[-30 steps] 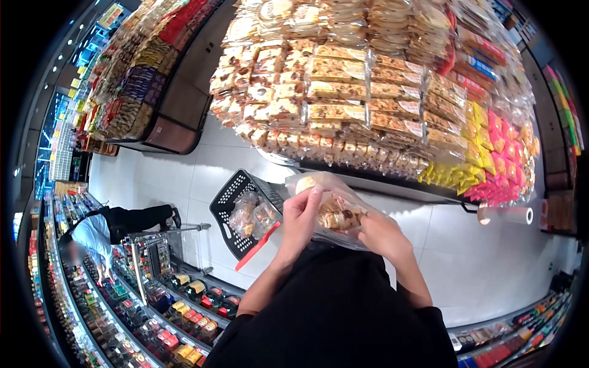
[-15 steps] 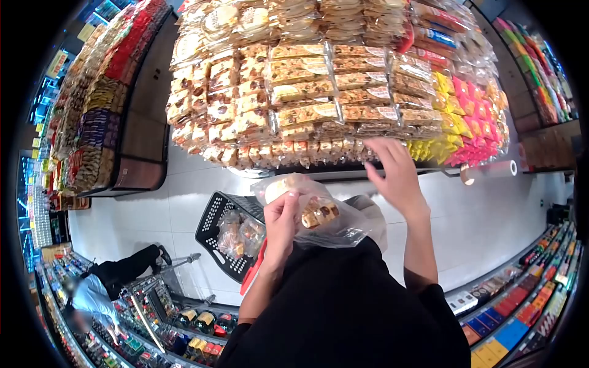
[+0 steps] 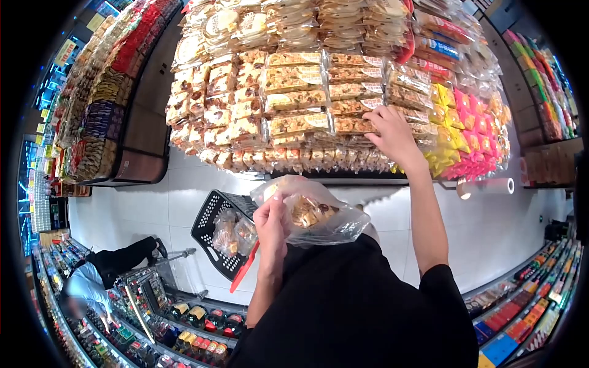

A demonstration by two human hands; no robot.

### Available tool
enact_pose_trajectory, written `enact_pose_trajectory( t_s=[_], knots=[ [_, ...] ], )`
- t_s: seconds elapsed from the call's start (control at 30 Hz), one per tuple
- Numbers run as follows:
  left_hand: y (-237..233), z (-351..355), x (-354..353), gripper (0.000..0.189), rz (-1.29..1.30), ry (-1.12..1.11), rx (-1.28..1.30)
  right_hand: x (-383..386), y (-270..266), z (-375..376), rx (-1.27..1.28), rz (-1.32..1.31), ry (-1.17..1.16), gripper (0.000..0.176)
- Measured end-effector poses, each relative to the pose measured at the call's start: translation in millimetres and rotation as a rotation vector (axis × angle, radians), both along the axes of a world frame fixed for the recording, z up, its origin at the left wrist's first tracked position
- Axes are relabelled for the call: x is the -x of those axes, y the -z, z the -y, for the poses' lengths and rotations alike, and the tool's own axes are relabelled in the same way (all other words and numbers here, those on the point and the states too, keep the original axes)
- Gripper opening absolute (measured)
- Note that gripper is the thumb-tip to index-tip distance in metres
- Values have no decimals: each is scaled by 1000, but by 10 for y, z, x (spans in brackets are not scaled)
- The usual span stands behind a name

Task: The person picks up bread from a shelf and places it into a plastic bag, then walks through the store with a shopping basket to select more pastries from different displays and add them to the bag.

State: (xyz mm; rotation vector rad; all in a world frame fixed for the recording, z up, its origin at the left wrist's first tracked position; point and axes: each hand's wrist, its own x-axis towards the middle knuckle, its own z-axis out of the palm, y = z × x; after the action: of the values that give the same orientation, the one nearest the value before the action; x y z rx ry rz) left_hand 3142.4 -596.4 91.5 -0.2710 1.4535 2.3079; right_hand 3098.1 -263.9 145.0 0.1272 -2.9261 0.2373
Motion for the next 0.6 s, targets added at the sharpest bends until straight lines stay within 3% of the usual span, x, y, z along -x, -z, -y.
enact_pose_trajectory(
  t_s=[0.27,0.6],
  knots=[
    [-83,-193,-28,36,-1,-16,18,-19,-10,-136,188,-16,-74,36],
    [-65,-240,12,36,-8,-59,32,-36,-118,-55,245,-145,-89,49]
  ],
)
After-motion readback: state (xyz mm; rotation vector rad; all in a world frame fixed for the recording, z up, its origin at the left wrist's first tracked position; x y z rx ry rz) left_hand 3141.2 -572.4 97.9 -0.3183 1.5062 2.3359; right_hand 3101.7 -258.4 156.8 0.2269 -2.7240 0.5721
